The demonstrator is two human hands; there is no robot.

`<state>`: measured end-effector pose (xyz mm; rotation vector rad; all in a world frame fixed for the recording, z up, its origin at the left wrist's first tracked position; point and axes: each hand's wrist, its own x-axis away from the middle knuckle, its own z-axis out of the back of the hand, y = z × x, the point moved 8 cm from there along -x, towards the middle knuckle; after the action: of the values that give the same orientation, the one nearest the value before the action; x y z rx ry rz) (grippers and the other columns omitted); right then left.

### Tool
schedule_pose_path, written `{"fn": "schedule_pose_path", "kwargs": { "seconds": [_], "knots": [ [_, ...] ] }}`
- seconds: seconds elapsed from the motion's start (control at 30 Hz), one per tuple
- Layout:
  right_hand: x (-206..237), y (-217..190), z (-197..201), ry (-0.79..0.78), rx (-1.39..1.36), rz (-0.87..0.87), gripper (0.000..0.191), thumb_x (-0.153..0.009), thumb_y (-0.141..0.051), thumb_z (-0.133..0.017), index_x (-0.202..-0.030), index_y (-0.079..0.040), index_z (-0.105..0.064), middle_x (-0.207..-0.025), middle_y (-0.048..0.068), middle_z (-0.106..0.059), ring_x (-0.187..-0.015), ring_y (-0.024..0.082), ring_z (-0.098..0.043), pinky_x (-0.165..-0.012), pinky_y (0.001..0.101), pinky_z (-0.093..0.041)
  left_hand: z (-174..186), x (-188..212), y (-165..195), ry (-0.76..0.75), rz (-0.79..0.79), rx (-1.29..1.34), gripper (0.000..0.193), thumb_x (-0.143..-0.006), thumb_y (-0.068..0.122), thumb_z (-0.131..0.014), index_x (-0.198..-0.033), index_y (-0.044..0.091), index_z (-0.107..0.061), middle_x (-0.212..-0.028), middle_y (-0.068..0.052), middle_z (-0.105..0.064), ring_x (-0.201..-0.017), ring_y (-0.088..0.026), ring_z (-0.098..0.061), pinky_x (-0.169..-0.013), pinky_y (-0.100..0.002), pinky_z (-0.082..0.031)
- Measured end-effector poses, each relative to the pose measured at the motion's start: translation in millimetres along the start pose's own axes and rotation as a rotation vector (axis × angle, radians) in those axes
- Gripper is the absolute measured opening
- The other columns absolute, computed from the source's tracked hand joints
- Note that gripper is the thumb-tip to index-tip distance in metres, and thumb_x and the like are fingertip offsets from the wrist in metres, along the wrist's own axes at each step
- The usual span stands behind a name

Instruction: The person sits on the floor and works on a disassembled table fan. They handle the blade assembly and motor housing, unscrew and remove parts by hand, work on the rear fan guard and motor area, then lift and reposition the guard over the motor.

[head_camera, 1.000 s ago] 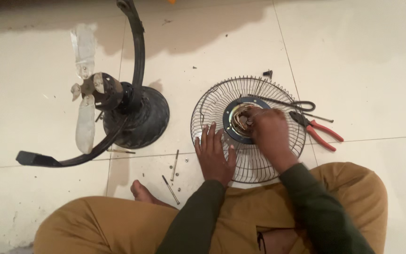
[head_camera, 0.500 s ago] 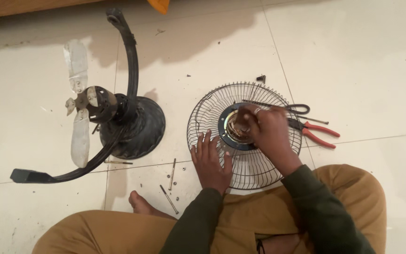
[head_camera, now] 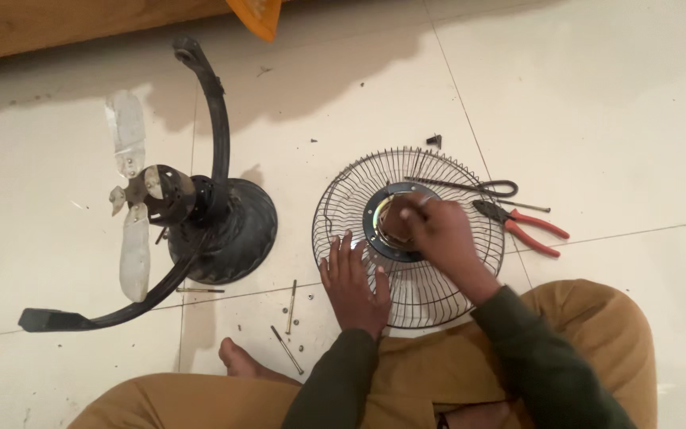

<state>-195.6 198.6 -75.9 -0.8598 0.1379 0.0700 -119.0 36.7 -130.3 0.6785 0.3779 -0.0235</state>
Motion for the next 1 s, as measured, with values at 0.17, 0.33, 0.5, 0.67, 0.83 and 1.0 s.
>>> {"fn": "schedule_pose_path", "kwargs": {
  "seconds": [0.17, 0.33, 0.5, 0.67, 0.83, 1.0],
  "knots": [
    [14, -44, -5, 0.014, 0.482, 0.416, 0.015, -0.077, -0.006, -0.068, -0.089, -0.012, -0.073, -0.077, 0.012, -0.073, -0.080, 0.030, -0.072, -0.102, 0.0514, -0.049, 1, 1, -2, 0.011, -0.011, 0.003, 0.053, -0.089, 0.024, -0.061, -0.137, 0.002, -0.055, -0.157, -0.017, -0.045, -0.152, -0.039, -0.031, -0.123, -0.060, -0.014],
    [3, -30, 3, 0.008, 0.252, 0.110, 0.022, -0.092, -0.014, -0.064, -0.112, -0.015, -0.073, -0.083, 0.013, -0.072, -0.081, 0.032, -0.070, -0.092, 0.0515, -0.048, 1, 1, -3, 0.050, -0.016, 0.001, 0.052, -0.090, 0.024, -0.061, -0.137, 0.003, -0.055, -0.157, -0.016, -0.046, -0.152, -0.039, -0.032, -0.124, -0.060, -0.015],
    [9, -38, 1, 0.073, 0.160, 0.306, 0.023, -0.086, -0.007, -0.064, -0.105, -0.010, -0.076, -0.081, 0.011, -0.076, -0.078, 0.031, -0.072, -0.106, 0.0548, -0.041, -3, 2, -5, 0.026, -0.001, -0.040, 0.053, -0.089, 0.024, -0.061, -0.137, 0.004, -0.056, -0.156, -0.017, -0.046, -0.151, -0.038, -0.033, -0.122, -0.060, -0.015],
    [13, -47, 6, 0.187, 0.373, 0.484, 0.027, -0.086, -0.002, -0.061, -0.109, -0.009, -0.074, -0.084, 0.012, -0.074, -0.090, 0.030, -0.073, -0.111, 0.0569, -0.036, 1, 2, -3, 0.046, -0.017, -0.029, 0.051, -0.091, 0.024, -0.059, -0.137, 0.003, -0.055, -0.157, -0.016, -0.045, -0.152, -0.037, -0.032, -0.123, -0.060, -0.015],
    [2, -37, 6, 0.070, 0.218, 0.358, 0.019, -0.093, -0.008, -0.066, -0.109, -0.008, -0.075, -0.080, 0.013, -0.074, -0.086, 0.029, -0.071, -0.117, 0.0563, -0.033, 2, 1, 0, 0.048, -0.023, -0.011, 0.051, -0.091, 0.025, -0.059, -0.137, 0.003, -0.055, -0.156, -0.017, -0.045, -0.151, -0.038, -0.031, -0.122, -0.060, -0.014],
    [6, -43, 1, 0.118, 0.413, 0.433, 0.033, -0.077, -0.003, -0.064, -0.108, -0.007, -0.074, -0.086, 0.014, -0.073, -0.102, 0.031, -0.070, -0.109, 0.0544, -0.037, 0, -1, -1, 0.032, 0.007, 0.016, 0.050, -0.090, 0.025, -0.059, -0.136, 0.004, -0.055, -0.156, -0.017, -0.046, -0.152, -0.038, -0.032, -0.123, -0.060, -0.015]
  ]
}}
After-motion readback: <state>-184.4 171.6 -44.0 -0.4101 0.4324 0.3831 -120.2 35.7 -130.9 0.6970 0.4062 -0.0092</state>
